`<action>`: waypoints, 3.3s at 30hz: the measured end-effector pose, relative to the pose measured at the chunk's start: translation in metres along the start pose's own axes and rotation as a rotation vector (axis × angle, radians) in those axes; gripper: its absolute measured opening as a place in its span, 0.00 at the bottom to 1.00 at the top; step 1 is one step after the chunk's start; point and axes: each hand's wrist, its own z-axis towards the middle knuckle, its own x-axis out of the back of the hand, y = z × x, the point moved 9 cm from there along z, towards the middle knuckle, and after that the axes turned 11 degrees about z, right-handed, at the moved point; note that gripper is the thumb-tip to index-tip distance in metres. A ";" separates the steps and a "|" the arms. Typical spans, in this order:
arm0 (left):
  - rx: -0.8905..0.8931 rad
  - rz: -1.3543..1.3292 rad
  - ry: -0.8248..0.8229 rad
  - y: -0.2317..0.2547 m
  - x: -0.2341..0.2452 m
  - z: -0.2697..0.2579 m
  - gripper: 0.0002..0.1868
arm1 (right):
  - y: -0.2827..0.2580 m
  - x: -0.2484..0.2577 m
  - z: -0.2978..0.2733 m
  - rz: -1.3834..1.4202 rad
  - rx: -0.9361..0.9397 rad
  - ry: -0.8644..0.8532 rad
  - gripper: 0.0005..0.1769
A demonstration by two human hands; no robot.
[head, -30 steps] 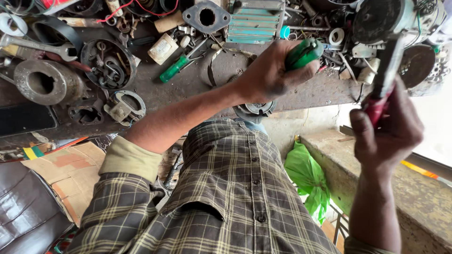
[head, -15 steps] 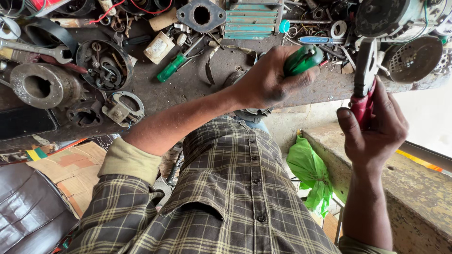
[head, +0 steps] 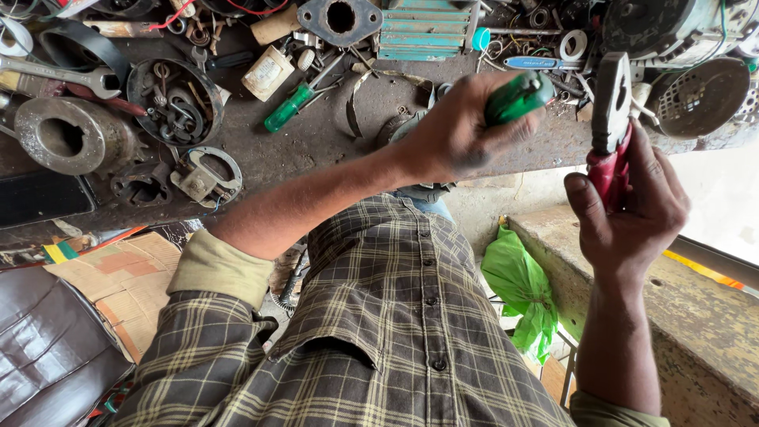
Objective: The person sits with a mechanical part on their lap and uses a screwdriver and hammer to adjust internal components. They then move to a workbench, using pliers and a screwdriver to continue manipulating the part.
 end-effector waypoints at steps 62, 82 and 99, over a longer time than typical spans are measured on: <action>0.124 0.544 0.183 0.030 -0.048 -0.012 0.13 | -0.005 0.086 -0.027 -0.117 0.071 -0.053 0.13; 0.127 0.689 0.165 0.028 -0.053 -0.008 0.09 | -0.022 0.078 -0.016 0.255 0.054 0.138 0.16; 0.149 0.701 0.128 0.019 -0.057 -0.012 0.10 | 0.006 0.039 -0.023 -0.265 0.198 -0.299 0.26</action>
